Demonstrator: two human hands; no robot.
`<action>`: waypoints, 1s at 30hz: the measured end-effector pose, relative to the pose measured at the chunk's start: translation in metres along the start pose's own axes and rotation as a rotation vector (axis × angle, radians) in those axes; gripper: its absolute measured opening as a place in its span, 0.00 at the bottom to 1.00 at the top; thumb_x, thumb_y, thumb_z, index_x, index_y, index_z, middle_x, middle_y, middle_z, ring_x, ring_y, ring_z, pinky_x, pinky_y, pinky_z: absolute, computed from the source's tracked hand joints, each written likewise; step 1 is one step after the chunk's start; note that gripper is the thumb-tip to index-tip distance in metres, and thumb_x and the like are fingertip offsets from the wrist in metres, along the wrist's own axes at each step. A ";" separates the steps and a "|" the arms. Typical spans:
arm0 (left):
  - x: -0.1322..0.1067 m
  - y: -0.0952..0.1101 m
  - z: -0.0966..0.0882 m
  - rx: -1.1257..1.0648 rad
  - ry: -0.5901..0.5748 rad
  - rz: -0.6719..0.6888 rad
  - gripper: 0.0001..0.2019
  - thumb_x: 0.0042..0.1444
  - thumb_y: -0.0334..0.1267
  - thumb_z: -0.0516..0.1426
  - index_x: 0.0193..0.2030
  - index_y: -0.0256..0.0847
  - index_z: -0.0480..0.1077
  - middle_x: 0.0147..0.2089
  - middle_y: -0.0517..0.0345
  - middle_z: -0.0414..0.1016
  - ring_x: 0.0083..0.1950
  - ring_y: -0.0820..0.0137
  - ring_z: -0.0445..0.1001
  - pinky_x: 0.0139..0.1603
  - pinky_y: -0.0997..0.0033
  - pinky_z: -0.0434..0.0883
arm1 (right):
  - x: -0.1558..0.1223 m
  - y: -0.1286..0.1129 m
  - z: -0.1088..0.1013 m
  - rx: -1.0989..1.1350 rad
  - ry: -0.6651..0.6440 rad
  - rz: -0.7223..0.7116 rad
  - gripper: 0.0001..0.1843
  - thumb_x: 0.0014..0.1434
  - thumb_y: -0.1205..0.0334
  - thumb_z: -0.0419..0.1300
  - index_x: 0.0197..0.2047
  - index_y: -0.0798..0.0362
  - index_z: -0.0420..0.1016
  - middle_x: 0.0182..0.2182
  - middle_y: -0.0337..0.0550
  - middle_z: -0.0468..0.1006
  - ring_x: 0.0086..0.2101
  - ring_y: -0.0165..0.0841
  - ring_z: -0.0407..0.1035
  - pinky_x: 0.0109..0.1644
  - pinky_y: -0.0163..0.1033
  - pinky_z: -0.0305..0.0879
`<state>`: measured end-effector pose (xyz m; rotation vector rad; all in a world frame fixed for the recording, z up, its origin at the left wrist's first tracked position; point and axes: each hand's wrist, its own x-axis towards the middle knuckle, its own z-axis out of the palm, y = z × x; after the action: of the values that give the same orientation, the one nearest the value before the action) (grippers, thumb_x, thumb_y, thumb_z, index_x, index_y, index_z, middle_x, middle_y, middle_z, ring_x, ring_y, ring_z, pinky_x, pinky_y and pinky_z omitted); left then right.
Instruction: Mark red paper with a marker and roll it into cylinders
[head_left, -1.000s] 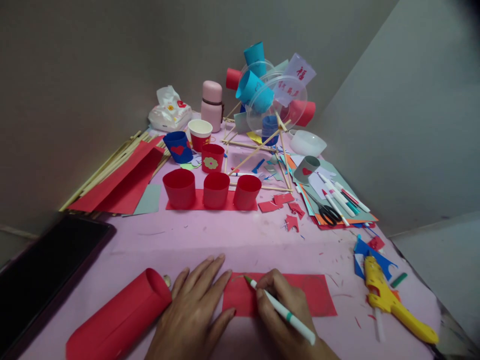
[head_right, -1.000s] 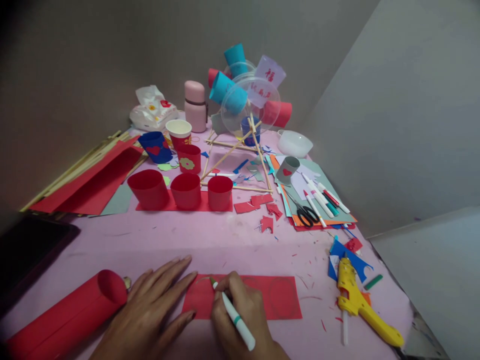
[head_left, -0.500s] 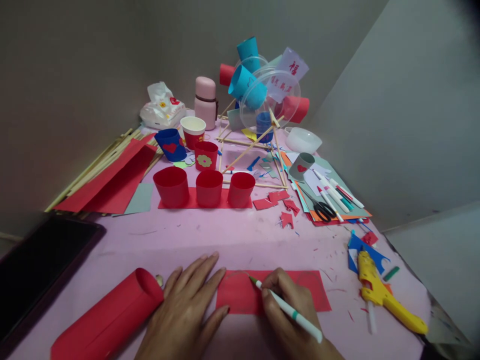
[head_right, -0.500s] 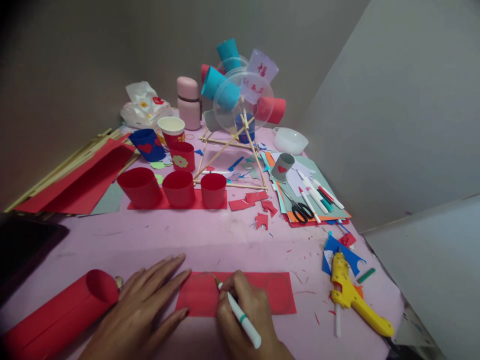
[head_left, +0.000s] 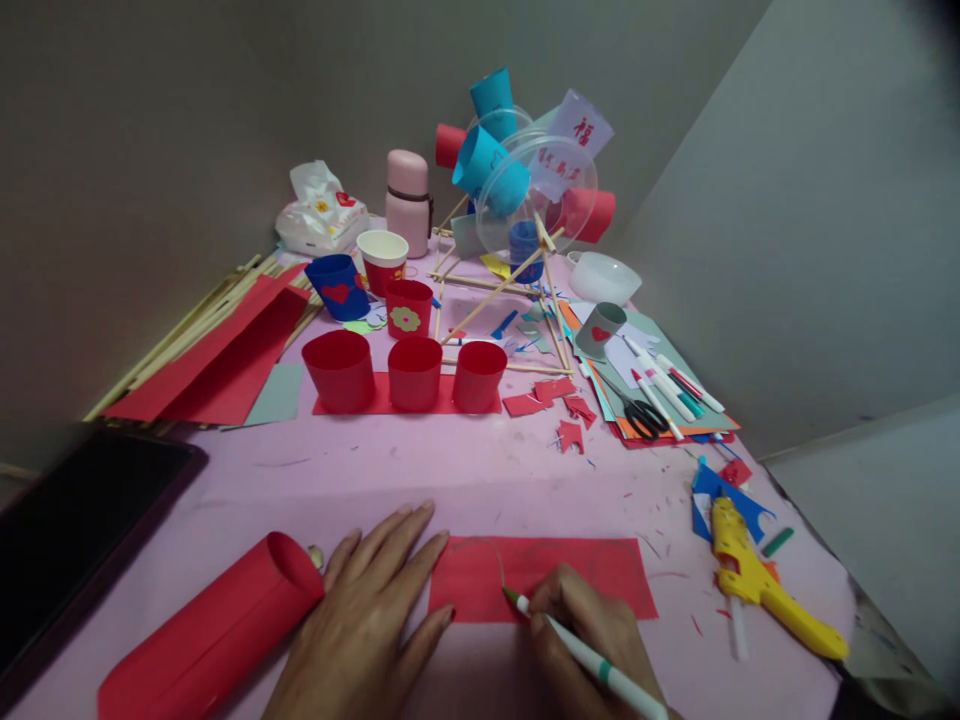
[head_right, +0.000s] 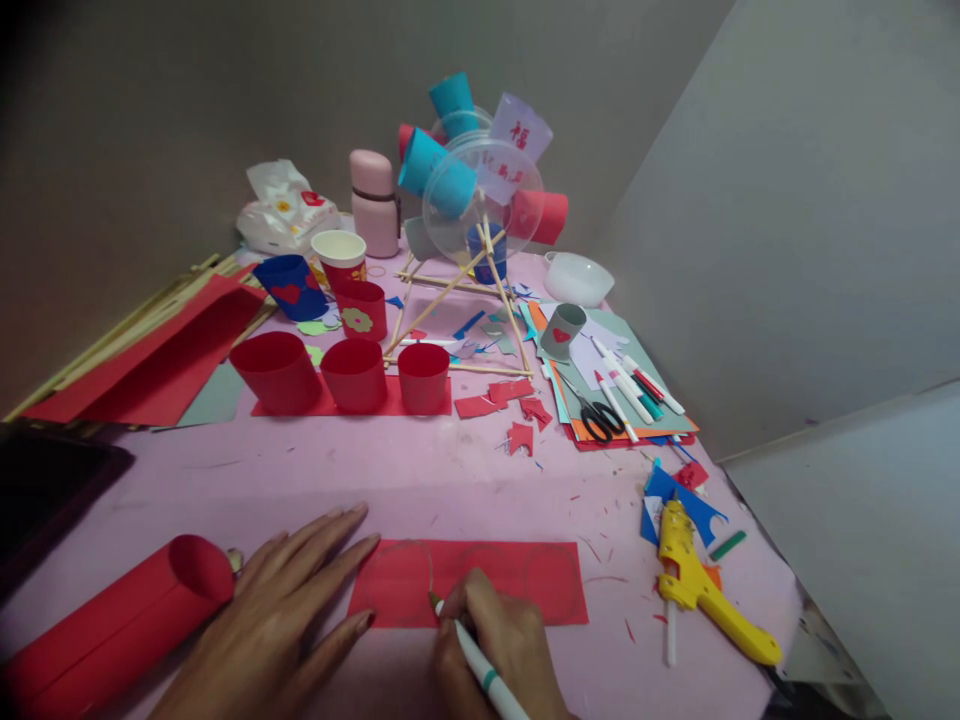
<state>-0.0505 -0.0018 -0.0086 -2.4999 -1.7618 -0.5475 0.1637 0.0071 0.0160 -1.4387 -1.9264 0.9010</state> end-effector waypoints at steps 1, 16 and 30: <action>0.000 0.000 0.001 -0.002 0.000 -0.001 0.20 0.58 0.44 0.55 0.57 0.48 0.67 0.62 0.51 0.68 0.57 0.53 0.71 0.52 0.43 0.70 | -0.001 0.000 0.000 -0.021 0.008 -0.014 0.08 0.56 0.61 0.47 0.25 0.48 0.57 0.16 0.30 0.58 0.17 0.26 0.53 0.21 0.33 0.46; -0.004 -0.002 0.000 -0.026 -0.031 0.027 0.25 0.57 0.43 0.55 0.62 0.48 0.61 0.66 0.51 0.63 0.62 0.52 0.66 0.54 0.41 0.70 | -0.002 -0.008 0.014 -0.012 -0.032 -0.069 0.08 0.54 0.64 0.45 0.25 0.48 0.58 0.15 0.30 0.63 0.15 0.25 0.53 0.19 0.32 0.42; -0.003 0.001 -0.003 0.005 -0.029 0.058 0.23 0.58 0.40 0.54 0.61 0.43 0.62 0.64 0.48 0.65 0.60 0.53 0.68 0.52 0.42 0.72 | 0.010 -0.010 0.029 0.100 -0.123 -0.126 0.06 0.54 0.66 0.48 0.26 0.48 0.59 0.16 0.28 0.58 0.16 0.24 0.50 0.19 0.31 0.45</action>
<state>-0.0515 -0.0050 -0.0068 -2.5601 -1.6915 -0.5054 0.1327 0.0095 0.0069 -1.2154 -2.0069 1.0319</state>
